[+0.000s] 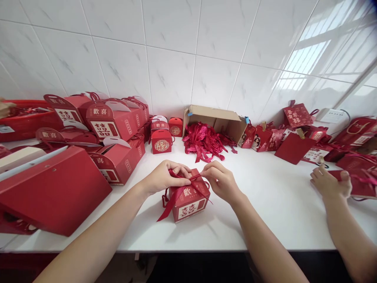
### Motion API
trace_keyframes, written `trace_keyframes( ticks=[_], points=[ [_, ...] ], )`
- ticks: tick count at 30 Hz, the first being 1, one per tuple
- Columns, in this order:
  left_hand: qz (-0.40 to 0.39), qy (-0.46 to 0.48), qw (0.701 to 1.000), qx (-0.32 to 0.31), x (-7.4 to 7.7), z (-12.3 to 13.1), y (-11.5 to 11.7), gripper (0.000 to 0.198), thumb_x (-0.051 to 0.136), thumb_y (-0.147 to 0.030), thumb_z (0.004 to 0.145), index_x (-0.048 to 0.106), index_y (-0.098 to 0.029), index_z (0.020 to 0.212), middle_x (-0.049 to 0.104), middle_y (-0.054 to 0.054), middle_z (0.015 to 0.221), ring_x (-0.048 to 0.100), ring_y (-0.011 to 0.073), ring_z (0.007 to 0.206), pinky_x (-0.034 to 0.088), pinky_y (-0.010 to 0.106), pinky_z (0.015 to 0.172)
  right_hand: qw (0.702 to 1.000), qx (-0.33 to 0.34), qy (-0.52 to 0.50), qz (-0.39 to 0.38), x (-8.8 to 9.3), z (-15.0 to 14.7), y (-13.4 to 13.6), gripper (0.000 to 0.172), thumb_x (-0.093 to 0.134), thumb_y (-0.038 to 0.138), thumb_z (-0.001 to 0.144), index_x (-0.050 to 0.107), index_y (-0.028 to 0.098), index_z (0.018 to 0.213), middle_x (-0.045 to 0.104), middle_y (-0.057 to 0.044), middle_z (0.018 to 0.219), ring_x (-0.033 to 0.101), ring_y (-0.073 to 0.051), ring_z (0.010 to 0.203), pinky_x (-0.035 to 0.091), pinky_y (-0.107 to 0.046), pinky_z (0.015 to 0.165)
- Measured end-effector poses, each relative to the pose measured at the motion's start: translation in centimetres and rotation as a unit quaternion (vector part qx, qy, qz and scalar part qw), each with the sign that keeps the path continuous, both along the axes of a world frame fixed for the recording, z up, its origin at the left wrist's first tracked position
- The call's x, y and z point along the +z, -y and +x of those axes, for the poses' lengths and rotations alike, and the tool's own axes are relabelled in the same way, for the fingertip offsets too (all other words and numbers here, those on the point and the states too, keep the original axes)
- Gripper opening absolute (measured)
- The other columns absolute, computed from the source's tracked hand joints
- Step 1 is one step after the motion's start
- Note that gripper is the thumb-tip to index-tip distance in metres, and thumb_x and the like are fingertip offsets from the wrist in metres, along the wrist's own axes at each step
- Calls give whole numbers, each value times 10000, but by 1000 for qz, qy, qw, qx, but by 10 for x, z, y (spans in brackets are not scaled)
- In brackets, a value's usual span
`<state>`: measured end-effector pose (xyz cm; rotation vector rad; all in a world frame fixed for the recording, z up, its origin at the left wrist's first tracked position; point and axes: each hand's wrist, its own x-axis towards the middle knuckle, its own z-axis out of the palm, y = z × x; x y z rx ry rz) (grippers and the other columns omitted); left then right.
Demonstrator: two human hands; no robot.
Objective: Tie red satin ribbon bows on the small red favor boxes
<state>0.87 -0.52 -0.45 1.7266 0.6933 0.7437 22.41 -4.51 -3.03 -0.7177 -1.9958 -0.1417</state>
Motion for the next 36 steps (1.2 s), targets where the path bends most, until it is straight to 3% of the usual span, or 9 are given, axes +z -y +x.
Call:
trace_keyframes(
  ticks=[5,10,14,16,18,21,27,36],
  points=[
    [-19,22,1000,10,2,0,1,503,745,-264,681,272,-183,530,715,90,927,641,230,941,467,358,866,997,10,-57,-51,0,-2,-1,129,516,113,892,584,220,911,607,-55,871,581,-165,839,509,-309,725],
    [-12,7,1000,21,3,0,1,472,745,-268,683,310,-177,524,710,87,912,640,229,927,477,347,835,976,-2,-115,-187,-3,-3,-3,103,543,273,896,584,193,948,628,-54,869,586,-145,741,503,-284,654],
    [9,-2,1000,17,2,0,0,318,746,-283,686,488,-156,550,712,95,942,638,244,969,476,367,876,967,-3,-118,-225,-2,-6,-2,347,419,408,945,585,179,743,581,-29,703,532,-131,651,451,-272,604],
    [16,-9,1000,17,1,1,0,240,746,-291,687,570,-149,606,713,104,963,644,247,961,479,379,885,966,6,-124,-227,-1,-10,-1,378,431,438,934,585,178,707,570,-26,684,519,-132,645,440,-272,602],
    [15,-2,1000,23,1,2,0,286,749,-296,684,529,-158,563,722,103,918,648,252,956,485,383,878,960,12,-136,-243,0,-15,1,333,510,432,894,586,177,693,575,-20,675,509,-127,625,433,-263,581],
    [-5,20,999,27,0,3,1,469,753,-307,680,348,-186,477,728,95,807,645,268,984,498,379,852,946,6,-171,-274,-1,-21,2,287,581,413,844,592,177,682,596,-18,665,515,-126,611,432,-254,563],
    [3,-27,999,45,2,6,4,256,763,-289,644,573,-147,548,712,127,970,656,265,937,496,379,853,928,-22,-229,-295,-4,-24,0,315,611,441,794,598,175,627,582,-10,567,485,-118,525,394,-241,488],
    [-7,-25,999,43,3,8,7,427,770,-257,599,363,-172,501,697,117,959,636,271,974,495,353,819,911,-73,-291,-284,-2,-26,-2,273,669,394,739,616,177,582,571,-1,560,492,-123,537,405,-256,532]
  ],
)
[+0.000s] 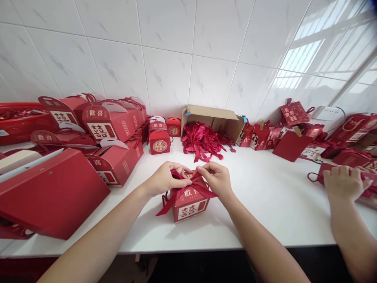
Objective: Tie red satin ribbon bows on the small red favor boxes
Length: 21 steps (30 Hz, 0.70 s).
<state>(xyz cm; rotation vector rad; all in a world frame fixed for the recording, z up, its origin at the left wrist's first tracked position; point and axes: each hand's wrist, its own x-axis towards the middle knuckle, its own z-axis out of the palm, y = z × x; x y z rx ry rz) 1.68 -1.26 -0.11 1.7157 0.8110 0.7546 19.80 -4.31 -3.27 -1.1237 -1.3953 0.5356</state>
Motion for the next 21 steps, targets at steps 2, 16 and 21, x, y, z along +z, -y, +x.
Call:
trace_keyframes(
  ticks=[2,16,21],
  points=[
    [5,3,1000,2,-1,0,0,428,775,-260,597,365,-177,505,698,118,934,618,287,1023,490,363,836,1000,-3,-15,-10,-3,-2,-2,289,661,423,753,623,175,610,579,-2,575,503,-126,549,414,-253,530],
    [-124,172,977,14,-17,-2,-18,378,577,-531,821,567,-158,757,680,54,775,637,169,670,481,259,619,901,403,115,-115,-9,49,-8,1366,826,608,422,25,326,1493,153,-168,1550,224,-291,1420,268,-507,1093],
    [-229,269,921,165,-23,-2,-36,360,399,-457,928,545,-157,793,673,78,851,640,173,712,500,275,633,917,380,28,-122,-9,30,-6,1292,834,345,608,-118,309,1480,482,-148,1356,561,-234,1167,451,-435,980]
  ],
)
